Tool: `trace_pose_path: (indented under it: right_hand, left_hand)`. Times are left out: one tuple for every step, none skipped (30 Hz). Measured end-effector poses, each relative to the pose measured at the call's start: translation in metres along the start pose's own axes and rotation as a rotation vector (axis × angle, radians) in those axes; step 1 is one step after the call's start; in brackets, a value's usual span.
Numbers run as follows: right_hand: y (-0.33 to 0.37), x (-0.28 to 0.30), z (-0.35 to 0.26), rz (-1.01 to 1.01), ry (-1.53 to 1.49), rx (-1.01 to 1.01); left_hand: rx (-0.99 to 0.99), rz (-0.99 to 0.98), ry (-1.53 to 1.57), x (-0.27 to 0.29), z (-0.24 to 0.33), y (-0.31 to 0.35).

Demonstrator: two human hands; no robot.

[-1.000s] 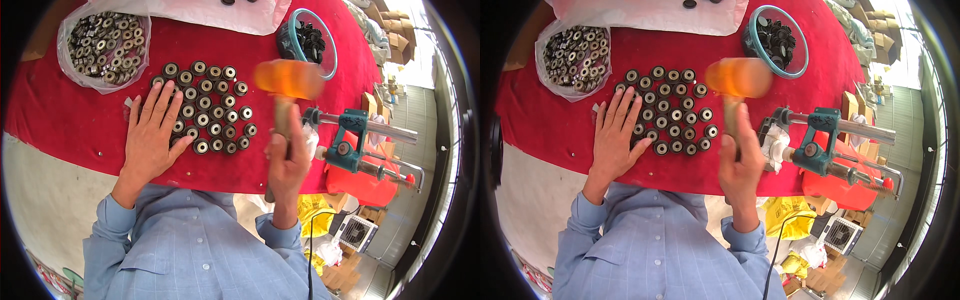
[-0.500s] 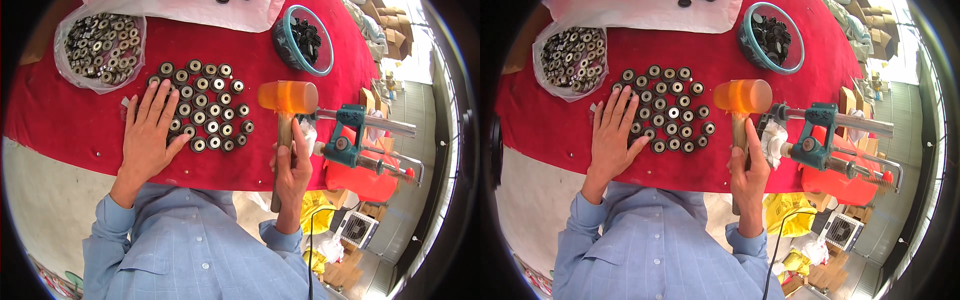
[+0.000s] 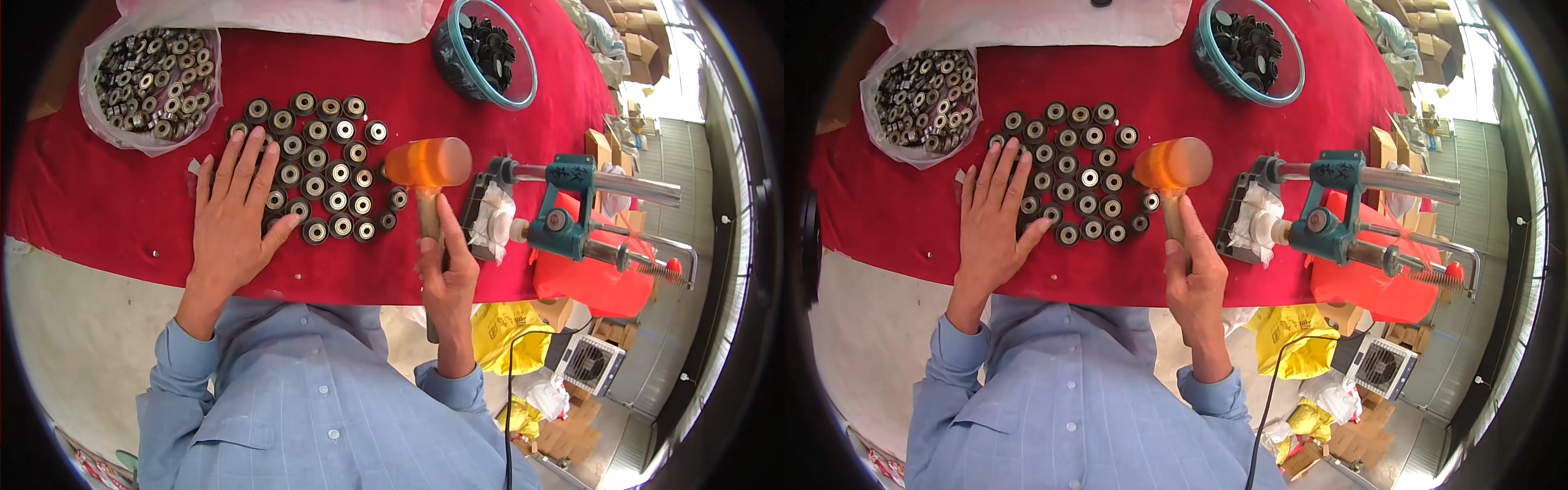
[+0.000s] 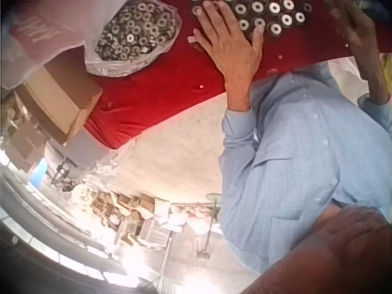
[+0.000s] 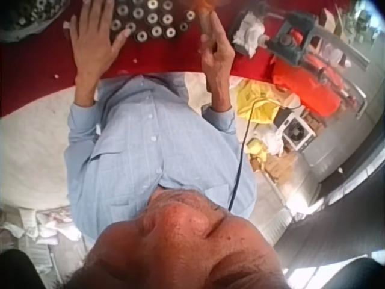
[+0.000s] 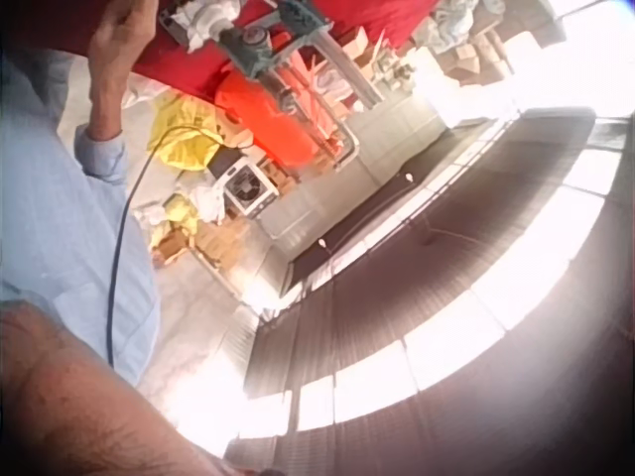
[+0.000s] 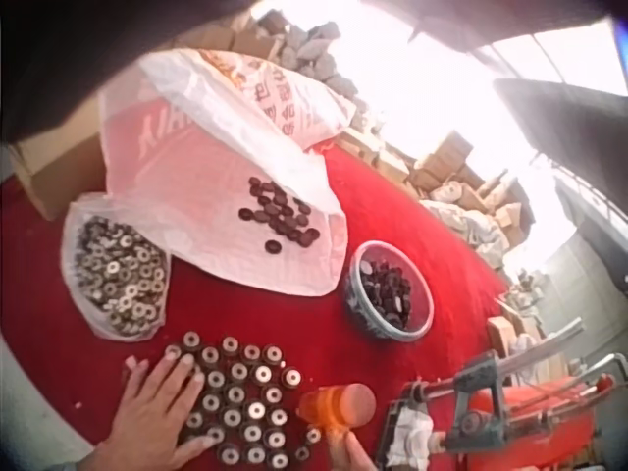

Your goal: The person arranges metal snap fastener components on a red table and uses a rubber mallet to tap them into alignment. They then place black plastic caps over the metal assemblies and continue tapping to secure the parts. The person works with a batch of fasteners, organizing them into neat rows during the process.

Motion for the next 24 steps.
trace_pose_path:
  right_hand:
    - [0.003,0.005,-0.003,0.023,-0.059,-0.042]
    - [0.006,0.011,-0.005,0.048,-0.117,-0.085]
    - [0.010,0.020,-0.008,0.072,-0.111,-0.080]
    - [0.015,0.028,-0.012,0.111,-0.125,-0.028]
    - [0.021,0.036,-0.016,0.151,-0.139,0.023]
    - [0.027,0.045,-0.023,0.191,-0.146,0.074]
    - [0.034,0.051,-0.029,0.209,-0.147,0.091]
    - [0.041,0.055,-0.031,0.203,-0.165,0.119]
    - [0.048,0.059,-0.031,0.199,-0.185,0.148]
    - [0.055,0.061,-0.031,0.193,-0.205,0.177]
    - [0.060,0.061,-0.027,0.196,-0.215,0.161]
    - [0.061,0.057,-0.023,0.187,-0.154,0.148]
    - [0.062,0.051,-0.020,0.177,-0.093,0.136]
    - [0.063,0.045,-0.016,0.167,-0.033,0.123]
    - [0.058,0.034,-0.006,0.144,0.008,0.105]
    - [0.051,0.023,0.000,0.121,0.059,0.096]
    - [0.047,0.012,0.007,0.091,0.111,0.081]
    - [0.049,0.012,0.016,0.087,0.042,-0.046]
    - [0.047,0.012,0.013,0.070,0.075,-0.016]
    - [0.044,0.014,0.008,0.053,0.107,0.014]
    - [0.040,0.016,0.005,0.041,0.143,0.045]
    - [0.037,0.017,0.003,0.051,0.112,0.043]
    - [0.034,0.019,0.000,0.061,0.081,0.041]
    - [0.033,0.020,-0.002,0.065,0.050,0.038]
  left_hand:
    - [-0.005,-0.001,-0.012,0.000,0.000,0.000]
    - [-0.012,-0.003,-0.023,-0.001,0.000,-0.001]
    - [-0.011,-0.003,-0.031,-0.001,0.000,0.000]
    - [-0.010,-0.004,-0.038,-0.002,0.000,0.000]
    - [-0.009,-0.004,-0.045,-0.002,-0.001,0.001]
    - [-0.007,-0.005,-0.047,-0.002,-0.001,0.001]
    - [-0.005,-0.006,-0.049,-0.002,-0.002,0.001]
    - [-0.001,-0.007,-0.052,-0.001,-0.003,0.001]
    - [-0.005,-0.003,-0.052,-0.001,-0.003,0.001]
    - [-0.008,0.001,-0.053,-0.001,-0.003,0.001]
    - [-0.009,0.006,-0.054,-0.001,-0.003,0.002]
    - [-0.014,0.004,-0.053,-0.001,-0.002,0.001]
    - [-0.018,0.002,-0.052,-0.001,-0.001,0.000]
    - [-0.022,0.000,-0.051,-0.001,-0.001,0.000]
    - [-0.019,0.004,-0.056,-0.001,0.000,0.001]
    - [-0.018,0.012,-0.049,-0.002,-0.001,0.000]
    - [-0.017,0.019,-0.042,-0.002,-0.001,-0.001]
    - [-0.016,0.021,-0.051,-0.002,-0.002,-0.001]
    - [-0.017,0.021,-0.059,-0.002,-0.002,-0.002]
    - [-0.018,0.022,-0.067,-0.002,-0.002,-0.001]
    - [-0.018,0.021,-0.065,-0.002,-0.001,-0.002]
    - [-0.019,0.020,-0.063,-0.002,-0.001,-0.002]
    - [-0.020,0.018,-0.061,-0.002,-0.001,-0.002]
    - [-0.022,0.017,-0.066,-0.002,-0.001,-0.002]
Point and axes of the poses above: each hand's wrist, its own y-axis away from the middle knuckle, its own x-axis out of the back of the hand, z = x × y, the point moved 6 cm from there along -y, towards the middle knuckle, and after that the axes turned 8 degrees about z, right-handed, at the moved point
